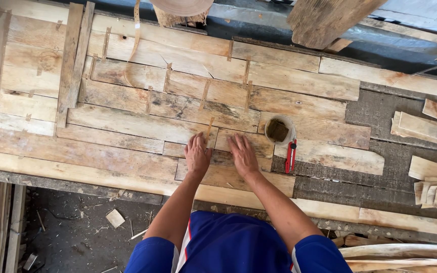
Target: Repairing gaps in a wooden surface by fitting and gluing thin strips of wood veneer.
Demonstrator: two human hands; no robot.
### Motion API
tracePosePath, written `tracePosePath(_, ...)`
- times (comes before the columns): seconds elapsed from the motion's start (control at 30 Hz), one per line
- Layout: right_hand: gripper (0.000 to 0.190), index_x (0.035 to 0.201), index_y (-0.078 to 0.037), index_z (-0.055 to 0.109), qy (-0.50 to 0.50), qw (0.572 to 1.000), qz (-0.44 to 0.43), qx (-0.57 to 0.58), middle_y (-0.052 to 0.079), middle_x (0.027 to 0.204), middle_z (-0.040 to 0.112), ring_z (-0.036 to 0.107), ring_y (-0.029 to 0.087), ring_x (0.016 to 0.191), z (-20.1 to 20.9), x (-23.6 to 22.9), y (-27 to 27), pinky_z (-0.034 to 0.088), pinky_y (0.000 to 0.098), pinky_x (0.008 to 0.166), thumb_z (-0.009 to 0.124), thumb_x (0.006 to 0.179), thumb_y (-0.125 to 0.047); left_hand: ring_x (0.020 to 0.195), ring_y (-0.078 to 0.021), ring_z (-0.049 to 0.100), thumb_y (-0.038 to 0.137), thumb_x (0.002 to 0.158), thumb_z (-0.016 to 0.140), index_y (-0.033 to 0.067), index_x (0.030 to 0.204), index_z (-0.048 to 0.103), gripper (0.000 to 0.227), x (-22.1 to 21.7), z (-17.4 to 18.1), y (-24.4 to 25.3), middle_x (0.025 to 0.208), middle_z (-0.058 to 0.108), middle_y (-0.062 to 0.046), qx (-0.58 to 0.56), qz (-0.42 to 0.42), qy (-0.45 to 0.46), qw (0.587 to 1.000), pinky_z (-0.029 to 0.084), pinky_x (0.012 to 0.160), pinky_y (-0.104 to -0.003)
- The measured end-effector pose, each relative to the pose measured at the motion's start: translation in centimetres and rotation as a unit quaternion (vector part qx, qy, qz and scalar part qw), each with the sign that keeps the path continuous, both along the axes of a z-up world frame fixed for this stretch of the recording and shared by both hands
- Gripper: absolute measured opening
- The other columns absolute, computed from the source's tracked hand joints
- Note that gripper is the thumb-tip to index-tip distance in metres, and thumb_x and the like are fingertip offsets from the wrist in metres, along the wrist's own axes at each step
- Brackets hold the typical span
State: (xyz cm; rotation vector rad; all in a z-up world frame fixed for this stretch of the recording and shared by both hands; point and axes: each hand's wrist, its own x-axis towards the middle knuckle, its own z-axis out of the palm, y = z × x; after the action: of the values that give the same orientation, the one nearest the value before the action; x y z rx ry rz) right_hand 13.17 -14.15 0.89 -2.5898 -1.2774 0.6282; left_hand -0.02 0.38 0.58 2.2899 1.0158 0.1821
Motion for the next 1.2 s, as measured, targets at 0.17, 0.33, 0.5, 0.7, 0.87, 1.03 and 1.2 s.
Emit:
tracePosePath(0.17, 0.063, 0.156, -0.023, 0.041, -0.011, 1.0, 0.007, -0.017, 0.005, 0.168, 0.026, 0.026, 0.034, 0.153, 0.3, 0.0, 0.2, 0.029, 0.0533, 0.122, 0.056, 0.098, -0.004, 0.145, -0.0288, 0.038, 0.02, 0.083, 0.08, 0.0078, 0.124, 0.055, 0.049, 0.1, 0.2, 0.1, 0.151, 0.051, -0.004, 0.002, 0.001, -0.001, 1.0, 0.03, 0.113, -0.05)
tracePosePath(0.33, 0.065, 0.156, -0.024, 0.042, -0.003, 1.0, -0.001, -0.017, 0.005, 0.168, 0.025, 0.027, 0.034, 0.153, 0.3, 0.1, 0.4, 0.03, 0.0518, 0.122, 0.056, 0.096, -0.003, 0.145, -0.0291, 0.038, 0.02, 0.083, 0.08, 0.0073, 0.123, 0.055, 0.049, 0.0, 0.2, 0.1, 0.152, 0.05, -0.004, 0.005, -0.001, -0.005, 1.0, 0.03, 0.113, -0.05)
tracePosePath(0.5, 0.057, 0.154, -0.019, 0.043, -0.016, 1.0, -0.004, -0.02, 0.008, 0.169, 0.025, 0.029, 0.035, 0.152, 0.0, 0.0, 0.6, 0.033, 0.0525, 0.12, 0.054, 0.1, -0.006, 0.144, -0.028, 0.039, 0.02, 0.081, 0.08, 0.0073, 0.124, 0.055, 0.052, 0.0, 0.1, 0.2, 0.15, 0.051, -0.004, 0.003, 0.001, -0.013, 1.0, 0.032, 0.112, -0.049)
tracePosePath(0.7, 0.059, 0.157, -0.015, 0.041, -0.041, 0.999, 0.004, -0.005, 0.009, 0.167, 0.028, 0.032, 0.035, 0.151, -1.4, 0.0, 0.4, 0.035, 0.052, 0.119, 0.054, 0.1, -0.008, 0.143, -0.028, 0.04, 0.019, 0.081, 0.081, 0.0075, 0.125, 0.056, 0.052, -0.1, 0.4, 0.2, 0.148, 0.053, -0.004, -0.004, 0.003, -0.024, 1.0, 0.032, 0.111, -0.049)
tracePosePath(0.87, 0.057, 0.155, -0.015, 0.043, -0.043, 0.999, 0.007, 0.001, 0.009, 0.167, 0.029, 0.032, 0.035, 0.15, -1.7, 0.1, 0.2, 0.034, 0.0508, 0.12, 0.055, 0.1, -0.01, 0.144, -0.028, 0.04, 0.017, 0.08, 0.078, 0.0086, 0.121, 0.058, 0.046, -0.5, 0.6, 0.5, 0.149, 0.053, -0.006, -0.018, -0.006, -0.034, 0.999, 0.032, 0.112, -0.049)
tracePosePath(1.03, 0.055, 0.152, -0.014, 0.045, -0.027, 1.0, -0.002, 0.01, 0.009, 0.166, 0.03, 0.03, 0.035, 0.151, -0.9, -0.2, 0.1, 0.033, 0.0512, 0.119, 0.057, 0.098, -0.011, 0.145, -0.0301, 0.041, 0.017, 0.084, 0.074, 0.0081, 0.12, 0.058, 0.04, -0.7, -0.3, 0.4, 0.15, 0.053, -0.01, -0.007, -0.001, -0.062, 0.998, 0.032, 0.113, -0.05)
tracePosePath(1.2, 0.05, 0.149, -0.011, 0.049, -0.047, 0.999, 0.009, 0.005, 0.009, 0.163, 0.035, 0.03, 0.033, 0.152, -0.3, -0.4, -0.1, 0.034, 0.0519, 0.119, 0.058, 0.1, -0.017, 0.139, -0.0318, 0.046, 0.022, 0.087, 0.072, 0.0089, 0.118, 0.06, 0.036, -0.8, 0.2, -0.1, 0.142, 0.059, -0.01, 0.028, 0.02, -0.084, 0.996, 0.032, 0.111, -0.052)
